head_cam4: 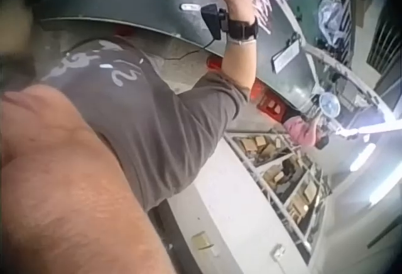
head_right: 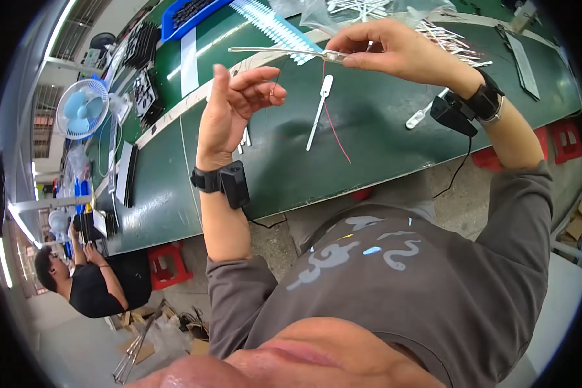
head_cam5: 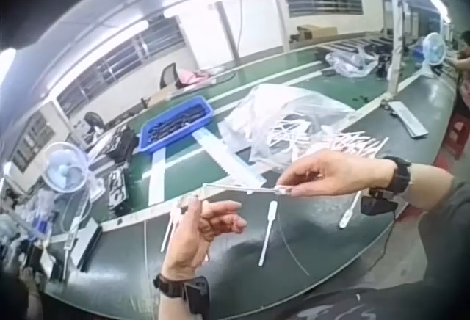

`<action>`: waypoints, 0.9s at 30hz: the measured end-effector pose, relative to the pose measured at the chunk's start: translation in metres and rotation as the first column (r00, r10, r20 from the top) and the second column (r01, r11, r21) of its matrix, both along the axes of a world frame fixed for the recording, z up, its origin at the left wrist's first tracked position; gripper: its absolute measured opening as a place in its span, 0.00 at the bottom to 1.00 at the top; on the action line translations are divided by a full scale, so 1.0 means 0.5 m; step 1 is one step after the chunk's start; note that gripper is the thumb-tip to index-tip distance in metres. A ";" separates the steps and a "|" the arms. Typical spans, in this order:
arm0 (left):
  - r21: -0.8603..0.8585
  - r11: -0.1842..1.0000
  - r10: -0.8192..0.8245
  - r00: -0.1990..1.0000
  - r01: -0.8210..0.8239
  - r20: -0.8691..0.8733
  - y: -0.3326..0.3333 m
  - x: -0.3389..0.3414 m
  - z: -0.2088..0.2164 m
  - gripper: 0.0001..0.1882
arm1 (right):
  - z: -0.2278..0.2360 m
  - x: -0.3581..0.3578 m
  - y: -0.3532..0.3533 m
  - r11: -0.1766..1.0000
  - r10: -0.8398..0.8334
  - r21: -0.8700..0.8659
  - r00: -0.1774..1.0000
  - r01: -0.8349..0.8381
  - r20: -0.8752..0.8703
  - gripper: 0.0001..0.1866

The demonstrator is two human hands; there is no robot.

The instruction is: The person picks up a white plastic component and a white plastic rod, joining them together by hand. They then thread a thin red wire through the assembly before placing the finished piece on the green work surface.

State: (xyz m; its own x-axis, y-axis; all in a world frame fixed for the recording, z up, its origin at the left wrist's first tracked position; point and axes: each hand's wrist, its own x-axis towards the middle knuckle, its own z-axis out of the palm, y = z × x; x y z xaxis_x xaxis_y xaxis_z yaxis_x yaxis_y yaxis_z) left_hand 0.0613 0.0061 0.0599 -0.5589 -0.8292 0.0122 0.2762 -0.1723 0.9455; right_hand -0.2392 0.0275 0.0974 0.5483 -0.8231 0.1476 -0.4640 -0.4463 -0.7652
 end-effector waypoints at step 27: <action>-0.799 0.557 0.719 0.612 -0.224 0.329 -0.011 -0.031 -0.100 0.08 | -0.178 0.010 -0.060 0.932 -0.199 0.337 0.967 0.136 0.160 0.15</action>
State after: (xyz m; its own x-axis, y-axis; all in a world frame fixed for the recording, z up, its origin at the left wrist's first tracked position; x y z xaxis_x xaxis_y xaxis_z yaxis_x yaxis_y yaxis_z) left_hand 0.0456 0.0008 0.0097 -0.1657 -0.8587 0.4850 -0.5091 0.4957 0.7037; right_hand -0.2341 -0.0026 0.0083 0.3867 -0.9207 -0.0528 -0.3441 -0.0909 -0.9345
